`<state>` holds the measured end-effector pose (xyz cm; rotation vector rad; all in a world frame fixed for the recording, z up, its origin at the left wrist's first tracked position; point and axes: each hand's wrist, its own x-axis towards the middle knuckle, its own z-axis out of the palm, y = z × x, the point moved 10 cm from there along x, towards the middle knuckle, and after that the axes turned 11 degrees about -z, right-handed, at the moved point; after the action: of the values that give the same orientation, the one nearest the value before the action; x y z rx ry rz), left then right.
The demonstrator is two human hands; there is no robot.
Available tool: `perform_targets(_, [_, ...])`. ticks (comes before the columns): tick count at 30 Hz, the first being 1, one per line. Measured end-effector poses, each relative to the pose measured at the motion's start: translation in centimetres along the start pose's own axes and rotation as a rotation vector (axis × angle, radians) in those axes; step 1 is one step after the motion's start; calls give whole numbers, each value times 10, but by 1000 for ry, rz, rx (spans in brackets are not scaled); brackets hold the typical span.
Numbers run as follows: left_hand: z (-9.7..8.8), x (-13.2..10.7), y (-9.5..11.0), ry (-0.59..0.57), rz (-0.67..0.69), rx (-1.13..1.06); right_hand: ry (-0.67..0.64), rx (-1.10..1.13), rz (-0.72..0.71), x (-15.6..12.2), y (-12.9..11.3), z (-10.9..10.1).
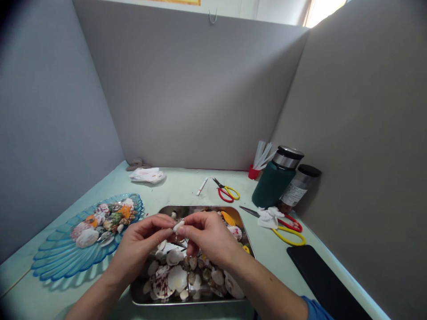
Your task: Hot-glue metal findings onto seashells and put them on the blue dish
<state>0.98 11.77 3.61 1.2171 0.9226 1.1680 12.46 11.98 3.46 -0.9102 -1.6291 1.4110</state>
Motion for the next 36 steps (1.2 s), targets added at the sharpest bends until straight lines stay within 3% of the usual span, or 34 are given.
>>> perform_targets(13, [-1,-2,14,45,104,217,23,-1,16,-1,2,-2])
perform_targets(22, [3,0,-2,-30,-11,-17,39,39,-22,1,-1,-1])
perform_targets(28, [0,-1,-5,19,-40,18,51,25,-46,1,-5,-2])
perform_targets(36, [6,-3,-1,-5,-12,141,60,-88,-122,3,-6,-4])
